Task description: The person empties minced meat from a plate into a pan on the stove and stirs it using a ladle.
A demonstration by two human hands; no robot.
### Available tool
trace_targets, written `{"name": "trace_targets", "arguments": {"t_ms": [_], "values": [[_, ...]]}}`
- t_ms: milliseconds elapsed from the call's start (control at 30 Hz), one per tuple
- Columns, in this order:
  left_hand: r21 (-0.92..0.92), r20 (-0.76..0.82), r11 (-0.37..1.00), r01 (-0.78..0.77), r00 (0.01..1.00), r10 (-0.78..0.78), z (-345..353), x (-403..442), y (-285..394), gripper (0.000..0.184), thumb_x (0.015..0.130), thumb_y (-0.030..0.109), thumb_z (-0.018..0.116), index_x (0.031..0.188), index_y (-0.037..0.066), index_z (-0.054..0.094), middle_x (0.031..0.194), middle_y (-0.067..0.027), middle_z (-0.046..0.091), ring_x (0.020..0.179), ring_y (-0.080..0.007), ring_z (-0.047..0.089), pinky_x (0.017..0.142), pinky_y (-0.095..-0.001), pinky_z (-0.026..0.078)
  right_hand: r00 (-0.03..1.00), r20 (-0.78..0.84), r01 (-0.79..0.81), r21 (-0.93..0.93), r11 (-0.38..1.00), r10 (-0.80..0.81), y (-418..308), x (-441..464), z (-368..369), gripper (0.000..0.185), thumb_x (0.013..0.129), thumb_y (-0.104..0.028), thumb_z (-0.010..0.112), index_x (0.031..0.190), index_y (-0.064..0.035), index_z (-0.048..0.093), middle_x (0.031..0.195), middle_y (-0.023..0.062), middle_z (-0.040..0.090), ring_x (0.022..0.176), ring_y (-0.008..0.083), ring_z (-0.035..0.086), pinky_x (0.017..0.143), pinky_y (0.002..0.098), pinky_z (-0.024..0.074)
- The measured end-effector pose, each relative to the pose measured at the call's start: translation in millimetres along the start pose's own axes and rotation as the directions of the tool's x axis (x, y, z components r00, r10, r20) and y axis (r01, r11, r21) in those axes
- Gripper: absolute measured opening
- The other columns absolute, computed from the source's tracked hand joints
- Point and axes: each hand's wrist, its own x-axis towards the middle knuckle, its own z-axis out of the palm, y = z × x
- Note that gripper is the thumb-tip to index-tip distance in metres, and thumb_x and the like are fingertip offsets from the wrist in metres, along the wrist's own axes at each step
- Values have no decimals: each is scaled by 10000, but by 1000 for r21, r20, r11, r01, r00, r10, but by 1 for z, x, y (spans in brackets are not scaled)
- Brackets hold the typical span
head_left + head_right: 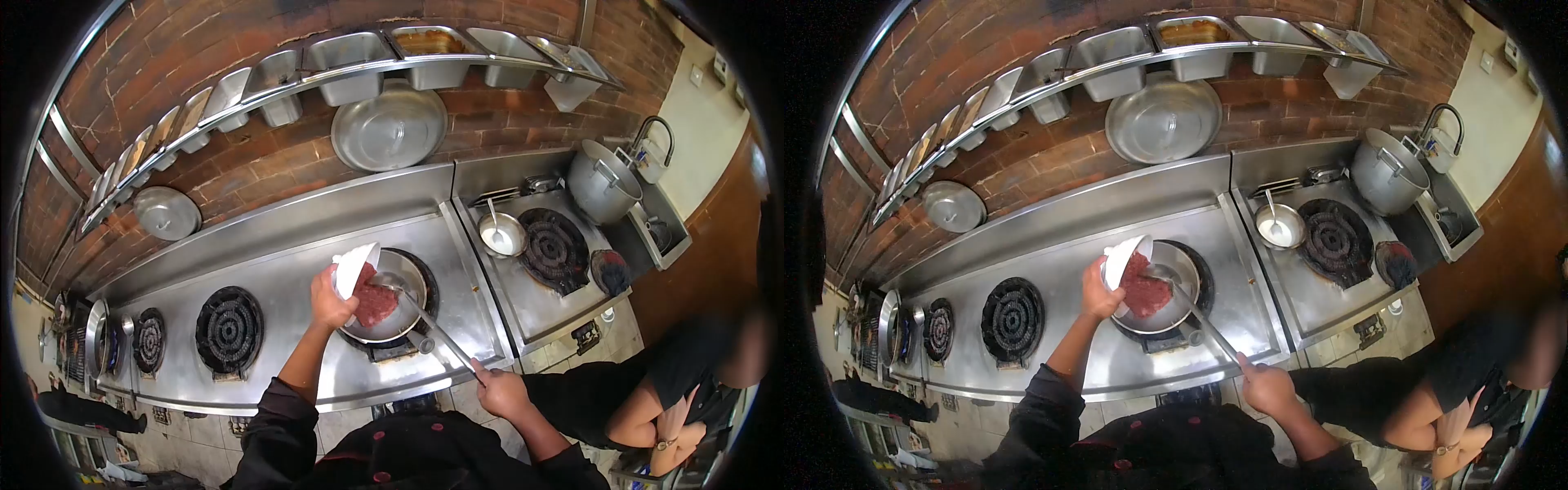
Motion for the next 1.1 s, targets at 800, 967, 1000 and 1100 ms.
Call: {"name": "trace_targets", "arguments": {"t_ms": [800,967,1000,1100], "values": [[-100,109,974,-201,971,212,-41,35,-6,771,624,186,712,1326,35,430,1241,-237,507,1186,-410,479,1041,-451,397,984,-175,-18,-132,991,-6,-55,4,33,512,860,-140,525,1364,-61,481,778,170,641,637,359,627,591,493,509],[-153,99,968,-197,972,213,-45,36,-12,781,617,178,708,1337,35,441,1289,-236,494,1218,-400,472,1057,-431,390,997,-64,44,-66,997,-49,-65,-23,17,489,879,-152,515,1358,-58,488,747,166,635,645,359,635,598,487,514],[-131,130,971,-198,968,214,-46,35,-11,799,607,175,713,1341,36,430,1281,-234,497,1219,-401,470,1056,-433,390,991,-130,22,-56,998,-30,-68,-21,19,497,863,-155,544,1348,-55,501,735,169,628,636,365,625,596,483,512],[-139,108,952,-272,951,288,-47,31,0,812,598,171,718,1342,39,418,1273,-228,499,1212,-400,472,1051,-434,393,972,-233,19,-42,999,-29,-64,-13,34,508,843,-155,575,1339,-55,519,735,177,628,641,379,616,596,486,507]]}}
